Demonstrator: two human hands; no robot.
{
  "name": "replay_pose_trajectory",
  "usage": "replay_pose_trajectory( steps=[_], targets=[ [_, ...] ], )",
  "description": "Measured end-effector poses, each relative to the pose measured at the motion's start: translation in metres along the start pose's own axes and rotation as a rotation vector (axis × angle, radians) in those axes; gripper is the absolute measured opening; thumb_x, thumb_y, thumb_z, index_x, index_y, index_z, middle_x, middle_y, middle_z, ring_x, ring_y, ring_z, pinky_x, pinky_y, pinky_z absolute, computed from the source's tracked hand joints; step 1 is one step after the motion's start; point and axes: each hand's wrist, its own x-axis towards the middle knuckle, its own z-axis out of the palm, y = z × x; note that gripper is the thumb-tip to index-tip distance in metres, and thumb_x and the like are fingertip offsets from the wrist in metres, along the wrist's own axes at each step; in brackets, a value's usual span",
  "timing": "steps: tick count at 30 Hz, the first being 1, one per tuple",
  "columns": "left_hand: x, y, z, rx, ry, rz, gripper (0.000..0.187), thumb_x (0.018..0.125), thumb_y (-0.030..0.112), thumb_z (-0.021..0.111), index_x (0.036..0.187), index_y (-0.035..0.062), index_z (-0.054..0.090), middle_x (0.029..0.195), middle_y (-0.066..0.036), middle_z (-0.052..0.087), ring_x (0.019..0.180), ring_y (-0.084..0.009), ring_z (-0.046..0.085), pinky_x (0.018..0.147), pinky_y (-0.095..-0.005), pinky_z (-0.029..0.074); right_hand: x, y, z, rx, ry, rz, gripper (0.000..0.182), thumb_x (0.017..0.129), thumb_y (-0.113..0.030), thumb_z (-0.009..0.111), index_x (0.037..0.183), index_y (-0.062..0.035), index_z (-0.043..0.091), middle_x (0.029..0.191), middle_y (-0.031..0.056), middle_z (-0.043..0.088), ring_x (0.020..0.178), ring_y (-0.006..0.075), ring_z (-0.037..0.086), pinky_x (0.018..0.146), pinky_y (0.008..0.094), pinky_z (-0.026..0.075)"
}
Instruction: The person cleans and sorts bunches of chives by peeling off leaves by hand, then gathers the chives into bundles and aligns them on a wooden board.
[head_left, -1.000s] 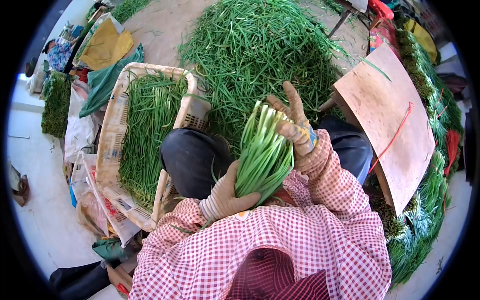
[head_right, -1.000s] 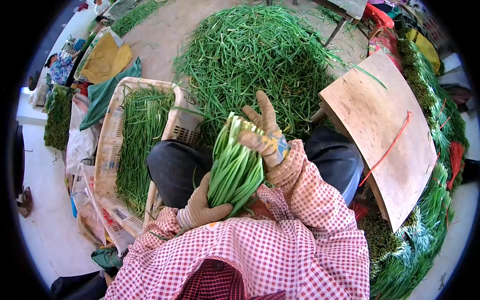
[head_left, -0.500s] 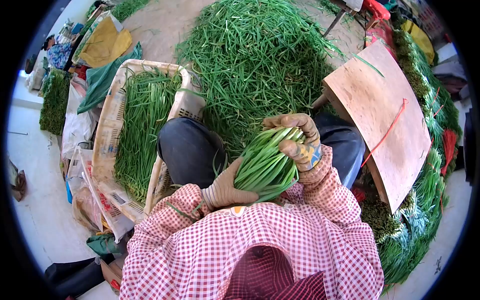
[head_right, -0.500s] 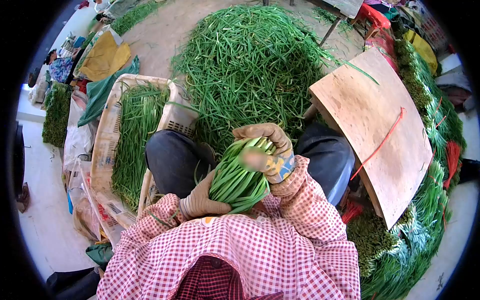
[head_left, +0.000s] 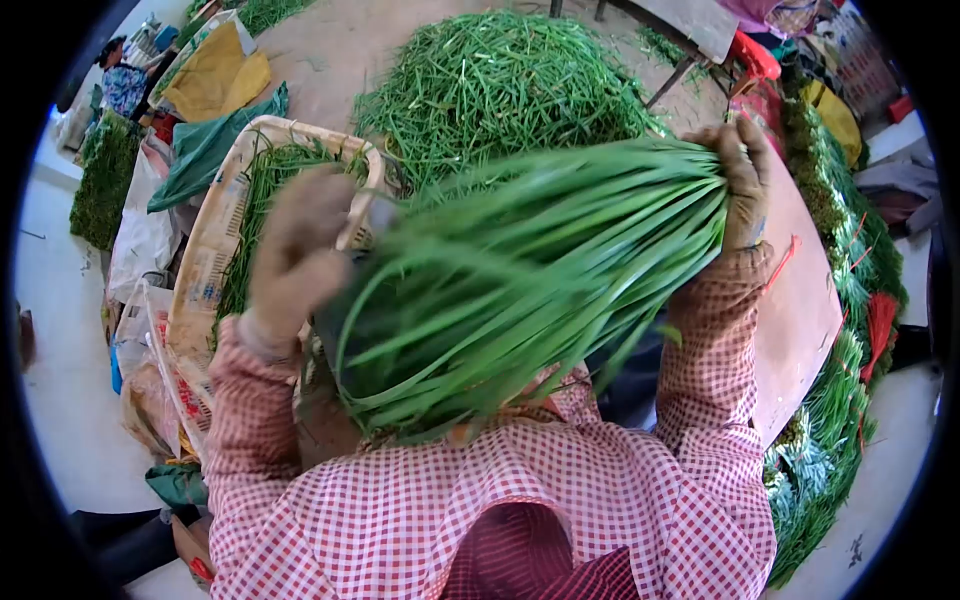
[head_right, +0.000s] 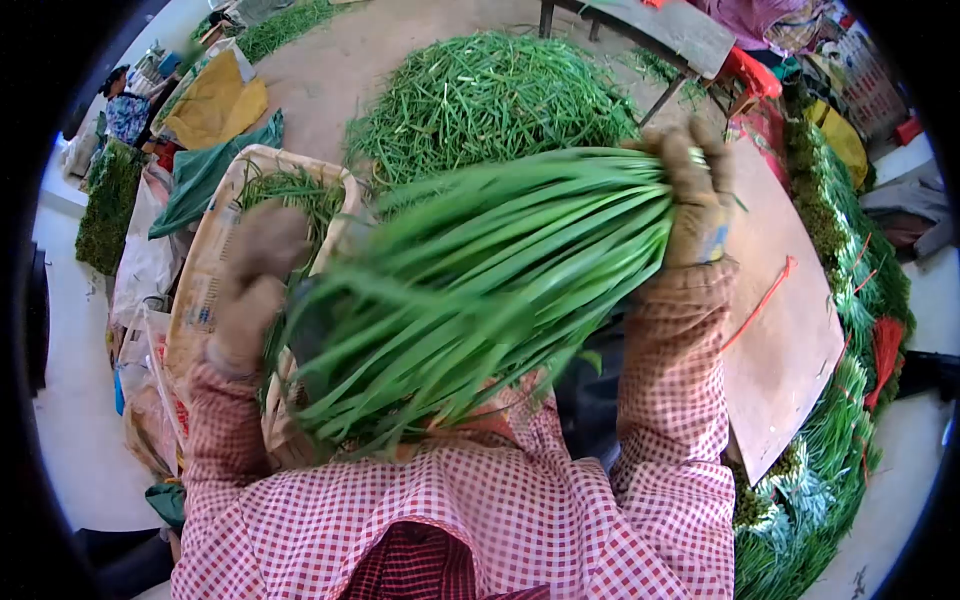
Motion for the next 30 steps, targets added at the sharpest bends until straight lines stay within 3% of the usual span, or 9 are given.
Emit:
replay_pose_trajectory(
  steps=[5, 8, 10, 14, 17, 20, 22, 28, 30],
  targets=[
    [-0.015, -0.002, -0.032, 0.513, 0.615, 0.293, 0.048, 0.077, -0.009, 0.059, 0.123, 0.0017, 0.052, 0.115, -0.008, 0.059, 0.1, -0.0156, 0.057, 0.087, -0.0278, 0.047, 0.076, 0.082, -0.062, -1.161, -0.178, -0.095, 0.026, 0.084, -0.015, 0.065, 0.108, -0.0085, 0.055, 0.092, 0.0114, 0.062, 0.078, 0.0217, 0.061, 0.071, 0.0334, 0.053],
    [-0.03, 0.018, 0.014, 0.676, 0.136, 0.368, 0.029, 0.075, -0.005, 0.063, 0.103, 0.0005, 0.062, 0.094, -0.009, 0.066, 0.083, -0.0144, 0.063, 0.072, -0.0263, 0.051, 0.074, 0.089, -0.012, -1.181, -0.153, -0.022, 0.031, 0.083, -0.013, 0.066, 0.11, -0.0048, 0.054, 0.094, 0.0079, 0.06, 0.079, 0.0176, 0.058, 0.07, 0.028, 0.05],
    [-0.02, 0.02, 0.051, 0.398, -0.309, 0.27, 0.016, 0.075, 0.0, 0.067, 0.091, 0.0007, 0.066, 0.075, -0.008, 0.067, 0.068, -0.0135, 0.064, 0.061, -0.0264, 0.052, 0.097, 0.093, -0.008, -0.89, -0.138, -0.313, 0.033, 0.081, -0.006, 0.066, 0.112, -0.0024, 0.053, 0.092, 0.0061, 0.059, 0.078, 0.014, 0.056, 0.068, 0.0262, 0.048],
    [-0.014, -0.031, 0.12, -0.483, -0.607, -0.383, 0.061, 0.086, 0.014, 0.067, 0.137, -0.0001, 0.037, 0.125, -0.015, 0.053, 0.111, -0.0174, 0.054, 0.092, -0.0305, 0.047, 0.077, 0.071, 0.028, -0.769, -0.152, -0.416, 0.035, 0.082, -0.003, 0.065, 0.114, -0.003, 0.053, 0.091, 0.0055, 0.058, 0.081, 0.0145, 0.059, 0.076, 0.0265, 0.049],
    [0.024, -0.084, 0.148, -0.515, -0.746, -0.52, 0.078, 0.087, 0.039, 0.065, 0.143, 0.0025, 0.025, 0.138, -0.016, 0.041, 0.124, -0.0225, 0.044, 0.103, -0.0363, 0.039, 0.018, 0.055, 0.063, -0.701, -0.125, -0.46, 0.035, 0.082, -0.002, 0.066, 0.114, -0.0027, 0.052, 0.091, 0.0051, 0.057, 0.083, 0.0144, 0.059, 0.075, 0.0268, 0.05],
    [0.031, -0.069, 0.153, -1.167, -0.162, -0.367, 0.101, 0.068, 0.073, 0.061, 0.134, 0.0012, 0.035, 0.13, -0.018, 0.045, 0.123, -0.0284, 0.044, 0.106, -0.0421, 0.035, -0.046, 0.072, 0.055, -0.706, -0.222, -0.745, 0.032, 0.077, 0.0, 0.068, 0.106, -0.0026, 0.054, 0.089, 0.0063, 0.058, 0.08, 0.0175, 0.059, 0.067, 0.03, 0.051],
    [0.023, -0.071, 0.139, -1.16, 0.044, -0.518, 0.073, 0.075, 0.068, 0.062, 0.112, 0.0047, 0.056, 0.109, -0.011, 0.059, 0.099, -0.0236, 0.056, 0.091, -0.0372, 0.045, -0.087, 0.066, 0.047, -0.784, -0.741, -0.871, 0.03, 0.073, 0.001, 0.07, 0.098, -0.0035, 0.056, 0.087, 0.0079, 0.059, 0.077, 0.0208, 0.059, 0.062, 0.0321, 0.05],
    [-0.02, -0.104, 0.1, -1.514, -0.224, -0.831, 0.048, 0.084, 0.035, 0.065, 0.112, -0.0017, 0.055, 0.108, -0.015, 0.061, 0.099, -0.0254, 0.059, 0.09, -0.0434, 0.047, -0.138, 0.066, 0.025, -0.582, -0.92, -0.321, 0.034, 0.073, -0.002, 0.071, 0.104, -0.0033, 0.059, 0.091, 0.0087, 0.062, 0.08, 0.0194, 0.061, 0.071, 0.0297, 0.049],
    [-0.025, -0.113, 0.096, -1.426, -0.182, -0.808, 0.044, 0.083, 0.029, 0.065, 0.112, -0.0027, 0.056, 0.107, -0.016, 0.062, 0.096, -0.0257, 0.06, 0.089, -0.0434, 0.048, -0.133, 0.066, 0.025, -0.043, -0.826, 0.574, 0.038, 0.073, -0.008, 0.075, 0.109, -0.001, 0.061, 0.089, 0.0059, 0.061, 0.081, 0.0154, 0.06, 0.075, 0.026, 0.046]
  ],
)
